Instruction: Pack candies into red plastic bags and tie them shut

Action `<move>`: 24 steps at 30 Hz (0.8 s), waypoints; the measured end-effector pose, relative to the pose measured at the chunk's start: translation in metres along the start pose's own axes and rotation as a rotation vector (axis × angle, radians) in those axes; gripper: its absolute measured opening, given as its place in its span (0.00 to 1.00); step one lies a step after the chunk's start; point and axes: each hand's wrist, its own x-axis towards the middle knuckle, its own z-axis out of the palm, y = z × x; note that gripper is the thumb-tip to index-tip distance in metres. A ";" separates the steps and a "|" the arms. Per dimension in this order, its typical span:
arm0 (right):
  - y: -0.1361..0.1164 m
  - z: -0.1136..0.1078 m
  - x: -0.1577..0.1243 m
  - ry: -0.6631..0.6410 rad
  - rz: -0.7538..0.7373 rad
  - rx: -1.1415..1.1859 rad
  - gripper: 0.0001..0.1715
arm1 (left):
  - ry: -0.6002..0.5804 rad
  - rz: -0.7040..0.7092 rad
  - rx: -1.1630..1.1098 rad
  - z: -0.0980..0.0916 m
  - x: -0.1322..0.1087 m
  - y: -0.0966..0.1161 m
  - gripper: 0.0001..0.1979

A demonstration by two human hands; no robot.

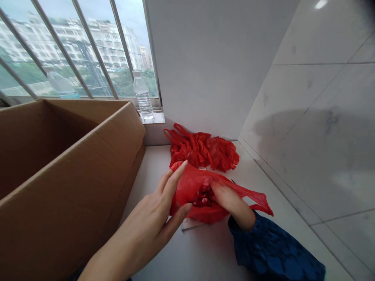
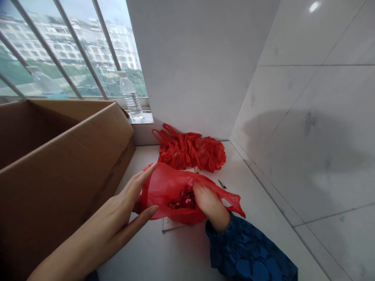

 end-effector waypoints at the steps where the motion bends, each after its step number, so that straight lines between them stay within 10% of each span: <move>1: -0.003 -0.004 0.000 0.001 0.013 -0.011 0.28 | 0.002 0.000 0.006 0.000 0.000 0.000 0.37; 6: -0.024 -0.034 -0.007 0.022 -0.042 0.056 0.14 | 0.045 -0.018 0.053 0.000 0.003 -0.001 0.37; 14: -0.040 -0.058 -0.016 -0.018 -0.128 0.960 0.18 | 0.004 -0.099 0.177 0.007 0.012 -0.010 0.33; 24: -0.044 -0.050 -0.012 -0.019 -0.119 1.014 0.18 | -0.032 -0.098 0.215 0.013 0.017 -0.018 0.29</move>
